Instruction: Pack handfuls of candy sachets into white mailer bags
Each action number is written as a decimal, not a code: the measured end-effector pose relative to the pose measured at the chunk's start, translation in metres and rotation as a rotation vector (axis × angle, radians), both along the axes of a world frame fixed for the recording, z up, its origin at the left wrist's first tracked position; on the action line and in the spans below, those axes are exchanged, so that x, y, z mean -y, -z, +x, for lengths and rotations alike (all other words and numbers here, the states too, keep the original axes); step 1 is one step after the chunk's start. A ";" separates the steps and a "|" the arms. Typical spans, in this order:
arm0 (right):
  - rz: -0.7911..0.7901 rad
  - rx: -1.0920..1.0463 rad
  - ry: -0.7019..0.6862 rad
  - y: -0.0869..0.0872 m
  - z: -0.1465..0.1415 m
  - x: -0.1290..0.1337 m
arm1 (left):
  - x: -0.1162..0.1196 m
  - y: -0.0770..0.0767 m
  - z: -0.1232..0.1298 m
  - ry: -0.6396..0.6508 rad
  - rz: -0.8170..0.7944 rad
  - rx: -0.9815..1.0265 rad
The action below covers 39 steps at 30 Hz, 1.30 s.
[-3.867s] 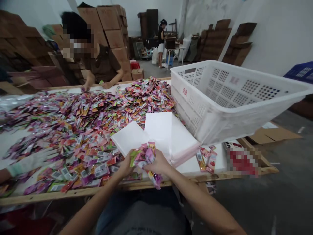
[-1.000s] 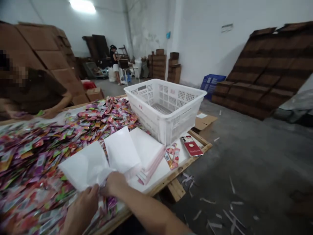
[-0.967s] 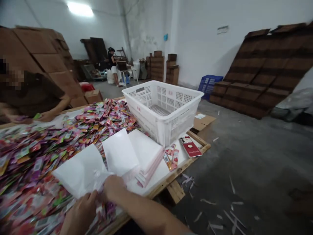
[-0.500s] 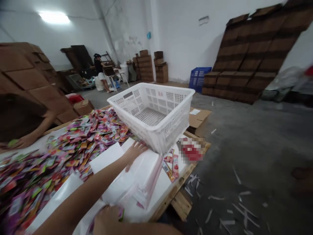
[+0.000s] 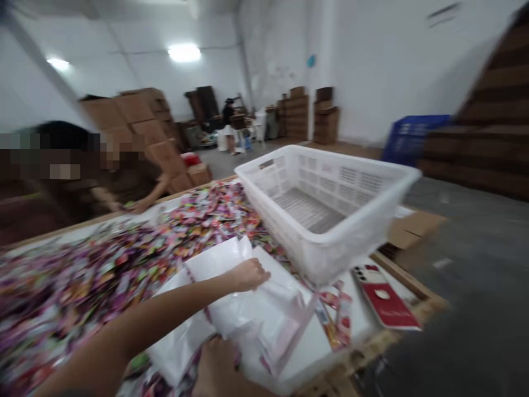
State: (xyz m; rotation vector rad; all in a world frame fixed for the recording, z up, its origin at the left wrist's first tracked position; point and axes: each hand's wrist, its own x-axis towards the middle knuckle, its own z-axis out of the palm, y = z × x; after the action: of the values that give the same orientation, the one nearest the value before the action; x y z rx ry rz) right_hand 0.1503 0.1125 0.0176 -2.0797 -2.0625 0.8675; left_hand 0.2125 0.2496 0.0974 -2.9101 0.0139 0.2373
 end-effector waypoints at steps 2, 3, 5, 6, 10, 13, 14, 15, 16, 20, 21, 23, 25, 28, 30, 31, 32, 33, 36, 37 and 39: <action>-0.038 0.048 -0.010 -0.010 0.003 0.001 | 0.016 -0.013 -0.016 0.024 0.087 0.079; -0.033 0.057 -0.019 -0.014 0.005 0.001 | 0.023 -0.020 -0.025 0.023 0.129 0.133; -0.006 0.059 -0.052 -0.019 0.009 0.002 | 0.034 -0.037 -0.048 -0.027 0.185 0.242; 0.003 0.073 -0.067 -0.020 0.010 0.003 | 0.037 -0.045 -0.063 -0.086 0.192 0.293; 0.018 0.125 -0.122 -0.015 0.012 0.004 | 0.029 -0.066 -0.146 -0.635 0.062 0.589; 0.077 0.088 -0.203 -0.008 0.010 0.001 | 0.014 -0.075 -0.236 -1.264 -0.046 1.048; 0.102 0.073 -0.233 -0.006 0.010 0.000 | 0.013 -0.078 -0.270 -1.460 -0.062 1.201; 0.112 0.066 -0.257 -0.005 0.010 -0.002 | 0.014 -0.080 -0.303 -1.651 -0.073 1.334; 0.098 0.081 -0.263 -0.005 0.010 -0.002 | 0.018 -0.081 -0.336 -1.813 -0.067 1.440; -0.001 0.246 -0.199 -0.007 0.012 -0.002 | 0.039 -0.073 -0.433 -2.194 -0.065 1.409; -0.004 0.274 -0.185 -0.008 0.012 -0.001 | 0.042 -0.069 -0.442 -2.289 -0.014 1.284; 0.002 0.264 -0.186 -0.009 0.011 0.000 | 0.042 -0.061 -0.433 -2.216 0.072 1.003; 0.000 0.239 -0.177 -0.011 0.008 0.001 | 0.042 -0.056 -0.389 -1.784 -0.020 0.787; -0.015 0.220 -0.137 -0.016 0.004 0.001 | 0.046 -0.048 -0.281 -1.014 -0.183 0.595; -0.048 0.224 -0.096 -0.019 0.001 0.002 | 0.048 -0.035 -0.202 -0.602 -0.155 0.455; -0.065 0.232 -0.073 -0.020 0.000 0.002 | 0.048 -0.024 -0.166 -0.432 -0.134 0.389; -0.075 0.243 -0.053 -0.020 0.000 0.002 | 0.047 -0.012 -0.134 -0.304 -0.111 0.336; -0.075 0.255 -0.044 -0.020 -0.001 0.002 | 0.045 0.000 -0.107 -0.222 -0.089 0.273; -0.025 0.270 -0.078 -0.018 -0.002 0.003 | 0.033 0.033 -0.054 -0.174 -0.032 0.068; -0.009 0.269 -0.088 -0.018 -0.001 0.002 | 0.029 0.039 -0.045 -0.162 -0.015 0.024; 0.004 0.267 -0.086 -0.016 0.000 0.002 | 0.023 0.041 -0.041 -0.112 0.014 -0.008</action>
State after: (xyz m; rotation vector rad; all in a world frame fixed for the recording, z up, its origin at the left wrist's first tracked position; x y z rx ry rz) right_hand 0.1498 0.1103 0.0338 -2.2257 -2.2953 0.6229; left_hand 0.1717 0.2265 0.0563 -2.8988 -0.1488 0.2672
